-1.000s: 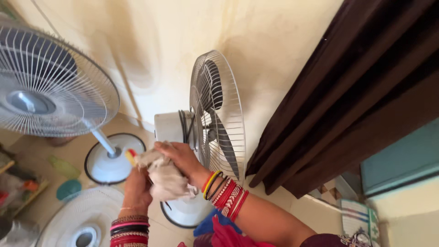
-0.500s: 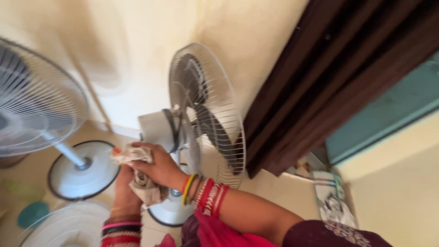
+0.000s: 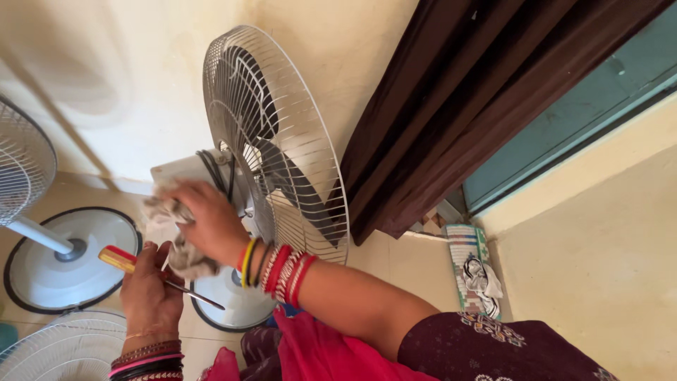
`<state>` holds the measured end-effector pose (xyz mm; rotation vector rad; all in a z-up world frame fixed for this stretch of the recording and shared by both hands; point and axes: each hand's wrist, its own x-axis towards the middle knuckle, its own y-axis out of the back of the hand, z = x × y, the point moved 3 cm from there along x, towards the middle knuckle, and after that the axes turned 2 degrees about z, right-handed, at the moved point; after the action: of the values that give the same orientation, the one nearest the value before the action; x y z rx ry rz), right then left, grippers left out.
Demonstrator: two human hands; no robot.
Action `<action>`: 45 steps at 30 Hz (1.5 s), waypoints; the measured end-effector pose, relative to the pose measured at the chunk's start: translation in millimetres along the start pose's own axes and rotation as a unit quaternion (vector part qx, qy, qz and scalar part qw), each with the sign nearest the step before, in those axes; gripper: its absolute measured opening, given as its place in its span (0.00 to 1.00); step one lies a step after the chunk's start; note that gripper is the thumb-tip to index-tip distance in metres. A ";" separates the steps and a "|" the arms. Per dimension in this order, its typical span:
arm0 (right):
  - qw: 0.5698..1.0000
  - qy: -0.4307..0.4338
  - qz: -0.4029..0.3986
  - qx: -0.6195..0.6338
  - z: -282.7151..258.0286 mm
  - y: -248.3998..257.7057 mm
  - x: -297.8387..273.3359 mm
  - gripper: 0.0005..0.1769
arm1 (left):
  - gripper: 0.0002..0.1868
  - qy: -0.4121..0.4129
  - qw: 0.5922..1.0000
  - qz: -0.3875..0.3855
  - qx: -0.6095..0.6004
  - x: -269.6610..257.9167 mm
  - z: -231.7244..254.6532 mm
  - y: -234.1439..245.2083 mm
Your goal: The person uses a screwdriver to loosen a screw on the back of a standing electric fan and then wipes the fan's motor housing and stand with a cloth. The person continues to wipe the fan's cage and other surfaces.
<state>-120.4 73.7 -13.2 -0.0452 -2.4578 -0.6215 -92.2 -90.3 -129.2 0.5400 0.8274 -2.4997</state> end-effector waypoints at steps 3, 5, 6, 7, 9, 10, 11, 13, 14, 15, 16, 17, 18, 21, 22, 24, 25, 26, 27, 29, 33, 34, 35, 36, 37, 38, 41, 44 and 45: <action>0.995 0.034 0.003 -0.091 3.7 -4.3 24.7 0.33 | 0.16 0.006 1.000 0.017 0.005 -11.4 5.6 -9.2; 0.984 0.019 -0.026 -0.177 6.6 -11.1 31.6 0.34 | 0.16 0.010 1.000 0.010 -0.007 -19.8 8.0 -14.2; 0.972 -0.003 -0.058 -0.230 9.2 -14.7 31.3 0.34 | 0.17 0.011 1.000 0.007 -0.013 -24.3 8.0 -15.9; 0.955 -0.023 -0.089 -0.281 11.9 -17.7 31.2 0.34 | 0.18 0.010 1.000 0.001 -0.016 -27.6 8.4 -18.4; 0.944 0.007 -0.090 -0.317 12.1 -20.1 28.1 0.40 | 0.19 0.007 1.000 -0.011 -0.023 -31.4 10.4 -21.6; 0.938 0.023 -0.090 -0.334 12.4 -21.1 28.3 0.44 | 0.19 0.004 1.000 -0.008 -0.018 -32.5 11.8 -21.3; 0.933 0.017 -0.109 -0.343 14.8 -21.2 27.8 0.43 | 0.19 0.002 1.000 -0.003 -0.015 -34.1 11.5 -20.8; 0.922 0.007 -0.145 -0.360 19.7 -20.7 31.6 0.44 | 0.19 -0.005 1.000 -0.002 -0.014 -35.8 11.5 -18.8; 0.919 -0.002 -0.145 -0.367 21.4 -19.8 36.8 0.43 | 0.19 -0.010 1.000 -0.004 -0.017 -37.3 9.6 -18.3; 0.917 -0.007 -0.143 -0.372 20.9 -20.6 46.2 0.44 | 0.19 -0.020 1.000 -0.007 -0.019 -37.8 13.0 -16.6; 0.915 -0.012 -0.141 -0.377 19.6 -21.9 56.9 0.44 | 0.20 -0.017 1.000 -0.001 -0.023 -39.6 15.2 -14.5; 0.910 -0.029 -0.168 -0.378 21.7 -23.6 69.9 0.44 | 0.20 -0.015 0.999 0.007 -0.028 -42.0 14.5 -15.1; 0.904 -0.045 -0.194 -0.379 24.8 -24.3 83.3 0.45 | 0.21 -0.012 0.999 0.014 -0.032 -43.5 14.7 -17.0; 0.898 -0.068 -0.219 -0.376 27.2 -27.7 101.0 0.42 | 0.26 0.001 0.998 0.028 -0.049 -53.8 17.6 -16.3; 0.898 -0.073 -0.219 -0.374 29.6 -28.6 104.0 0.41 | 0.25 0.000 0.999 0.028 -0.045 -57.0 19.5 -17.7; 0.915 -0.067 -0.184 -0.353 30.4 -29.0 100.0 0.36 | 0.24 -0.002 0.999 0.025 -0.037 -65.6 22.4 -18.5; 0.922 -0.067 -0.166 -0.344 33.4 -28.5 92.9 0.33 | 0.24 -0.005 0.999 0.027 -0.039 -68.5 21.7 -18.2; 0.935 -0.043 -0.146 -0.320 35.0 -28.1 83.6 0.31 | 0.23 -0.008 0.999 0.029 -0.042 -70.7 20.9 -17.1; 0.947 -0.018 -0.123 -0.296 34.8 -27.1 74.0 0.29 | 0.23 -0.013 0.999 0.029 -0.044 -70.6 22.9 -16.4; 0.955 0.035 -0.081 -0.282 33.2 -25.9 50.4 0.26 | 0.22 -0.017 0.998 0.040 -0.046 -67.7 24.1 -13.4; 0.930 0.073 -0.133 -0.335 31.8 -21.6 -8.5 0.45 | 0.22 -0.017 0.997 0.050 -0.059 -61.0 18.7 -10.3; 0.918 0.064 -0.177 -0.350 32.3 -20.8 -22.7 0.53 | 0.21 -0.014 0.997 0.049 -0.058 -59.3 17.5 -11.5; 0.921 0.081 -0.168 -0.342 31.3 -17.6 -32.5 0.53 | 0.21 -0.013 0.997 0.048 -0.057 -57.1 17.2 -12.7; 0.924 0.098 -0.159 -0.333 31.3 -14.8 -37.5 0.54 | 0.21 -0.011 0.997 0.048 -0.056 -54.7 18.1 -14.5; 0.927 0.116 -0.150 -0.324 30.2 -14.7 -37.5 0.55 | 0.21 -0.015 0.997 0.045 -0.053 -53.1 20.5 -16.1; 0.924 0.113 -0.162 -0.328 30.5 -16.2 -34.1 0.54 | 0.21 -0.018 0.998 0.043 -0.050 -51.9 23.1 -17.7; 0.923 0.089 -0.171 -0.333 32.2 -15.4 -13.8 0.49 | 0.20 -0.019 0.998 0.036 -0.044 -55.1 19.7 -21.8; 0.932 0.023 -0.161 -0.323 30.7 -23.8 30.2 0.40 | 0.20 -0.010 0.999 0.026 -0.043 -55.7 16.3 -26.2; 0.927 -0.012 -0.181 -0.330 33.1 -26.9 48.7 0.38 | 0.20 -0.007 0.999 0.021 -0.043 -54.2 14.9 -29.9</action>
<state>-183.0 59.1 -20.9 0.1402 -2.1792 -1.5939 -66.5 -62.6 -78.0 0.5051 0.9045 -2.4150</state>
